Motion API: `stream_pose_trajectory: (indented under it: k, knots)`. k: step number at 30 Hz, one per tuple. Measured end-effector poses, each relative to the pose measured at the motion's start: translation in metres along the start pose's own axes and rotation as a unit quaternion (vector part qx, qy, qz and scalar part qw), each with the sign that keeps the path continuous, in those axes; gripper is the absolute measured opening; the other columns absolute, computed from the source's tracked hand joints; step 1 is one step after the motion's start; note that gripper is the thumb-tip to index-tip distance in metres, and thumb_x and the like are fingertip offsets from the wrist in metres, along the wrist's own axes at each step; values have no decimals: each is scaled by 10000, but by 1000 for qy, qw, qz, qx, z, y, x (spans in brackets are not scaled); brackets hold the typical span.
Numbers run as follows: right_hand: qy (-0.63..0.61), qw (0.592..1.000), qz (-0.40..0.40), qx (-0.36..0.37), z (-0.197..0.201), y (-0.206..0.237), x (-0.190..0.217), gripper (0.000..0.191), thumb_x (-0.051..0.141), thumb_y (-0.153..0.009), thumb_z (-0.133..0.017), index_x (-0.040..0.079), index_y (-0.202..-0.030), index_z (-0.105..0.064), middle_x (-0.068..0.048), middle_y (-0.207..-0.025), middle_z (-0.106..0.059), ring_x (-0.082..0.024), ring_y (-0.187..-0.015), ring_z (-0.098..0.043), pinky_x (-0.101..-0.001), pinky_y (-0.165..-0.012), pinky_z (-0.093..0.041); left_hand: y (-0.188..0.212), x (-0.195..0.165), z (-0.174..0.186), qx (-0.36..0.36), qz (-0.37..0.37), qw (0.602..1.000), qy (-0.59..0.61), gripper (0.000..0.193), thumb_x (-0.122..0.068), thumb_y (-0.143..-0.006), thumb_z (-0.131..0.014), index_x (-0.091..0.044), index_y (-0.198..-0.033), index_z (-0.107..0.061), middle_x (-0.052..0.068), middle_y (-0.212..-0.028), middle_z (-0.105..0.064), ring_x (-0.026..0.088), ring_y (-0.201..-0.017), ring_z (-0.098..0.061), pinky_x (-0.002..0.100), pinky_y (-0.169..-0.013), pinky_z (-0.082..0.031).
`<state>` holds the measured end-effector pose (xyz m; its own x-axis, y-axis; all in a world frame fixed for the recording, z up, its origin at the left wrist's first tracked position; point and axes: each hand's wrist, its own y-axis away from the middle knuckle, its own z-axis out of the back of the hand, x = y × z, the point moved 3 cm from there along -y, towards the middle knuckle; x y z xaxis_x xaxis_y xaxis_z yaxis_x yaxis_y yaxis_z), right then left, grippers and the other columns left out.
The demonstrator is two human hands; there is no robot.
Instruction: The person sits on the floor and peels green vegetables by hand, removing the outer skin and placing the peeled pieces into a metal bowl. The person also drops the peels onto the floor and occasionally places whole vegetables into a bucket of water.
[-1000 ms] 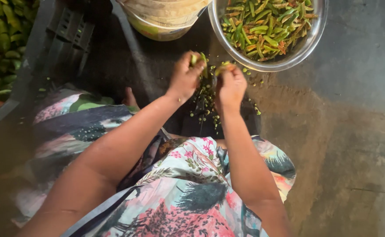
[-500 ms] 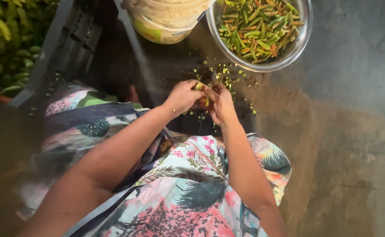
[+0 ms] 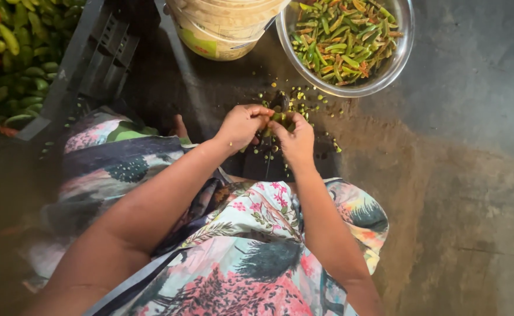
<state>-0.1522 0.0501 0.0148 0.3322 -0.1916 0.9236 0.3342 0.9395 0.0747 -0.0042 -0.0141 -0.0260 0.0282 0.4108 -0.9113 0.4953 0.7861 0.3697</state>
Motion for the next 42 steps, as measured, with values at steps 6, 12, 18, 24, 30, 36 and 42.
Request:
stream_pose_trajectory:
  k: [6, 12, 18, 24, 30, 36, 42]
  knots:
    - [-99, 994, 50, 9, -1, -8, -14, 113, -65, -901, -743, -23, -993, -692, -26, -938, -727, -73, -845, -636, -223, -791, -524, 2, -13, 0, -36, -16, 999, -9, 260, -133, -888, -738, -98, -1145, -759, 3, -962, -776, 63, -715, -662, 232, -494, -505]
    - [-198, 978, 69, -9, -4, -11, -13, 107, -69, -954, -675, -24, -1047, -703, -12, -969, -740, -64, -884, -663, -207, -840, -533, 8, -24, -7, -106, -241, 964, -32, 191, -47, -910, -766, -36, -1100, -756, 57, -1018, -786, 106, -881, -756, 259, -798, -583]
    - [-82, 989, 115, -44, 2, -12, -16, 67, -58, -974, -691, -21, -1029, -699, -5, -926, -693, -57, -840, -594, -201, -763, -480, 3, -22, -6, -132, -253, 952, -113, 202, -29, -884, -764, -55, -1083, -764, 91, -1041, -771, 157, -907, -767, 270, -811, -591]
    - [-173, 979, 104, -19, -4, -31, -39, 96, -69, -987, -655, 3, -1021, -708, 2, -957, -679, -67, -868, -575, -209, -778, -449, -9, -9, -6, -152, -228, 955, -111, 176, -79, -889, -761, -56, -1062, -745, 81, -995, -782, 148, -904, -765, 279, -801, -585]
    - [-241, 966, -96, 11, -9, -44, -54, 147, -43, -903, -659, 3, -1031, -715, -2, -879, -698, -62, -696, -572, -208, -604, -428, -37, 13, -2, -168, -163, 967, -98, 164, -128, -878, -759, -54, -1024, -744, 73, -926, -785, 145, -836, -753, 275, -771, -580]
    - [-307, 938, -153, 39, -13, -54, -53, 126, 51, -923, -664, -19, -1027, -683, -16, -780, -655, -69, -580, -539, -209, -516, -405, -53, 34, -3, -156, 7, 987, -47, 172, -181, -892, -728, -45, -996, -717, 67, -845, -747, 157, -671, -685, 310, -608, -547]
    - [-252, 961, -114, 24, -13, -54, -52, 111, 78, -965, -679, -17, -1019, -698, -4, -763, -653, -49, -573, -535, -203, -507, -392, -54, 31, -2, -145, -41, 987, -50, 167, -179, -900, -726, -38, -988, -717, 42, -760, -735, 83, -583, -659, 245, -532, -523]
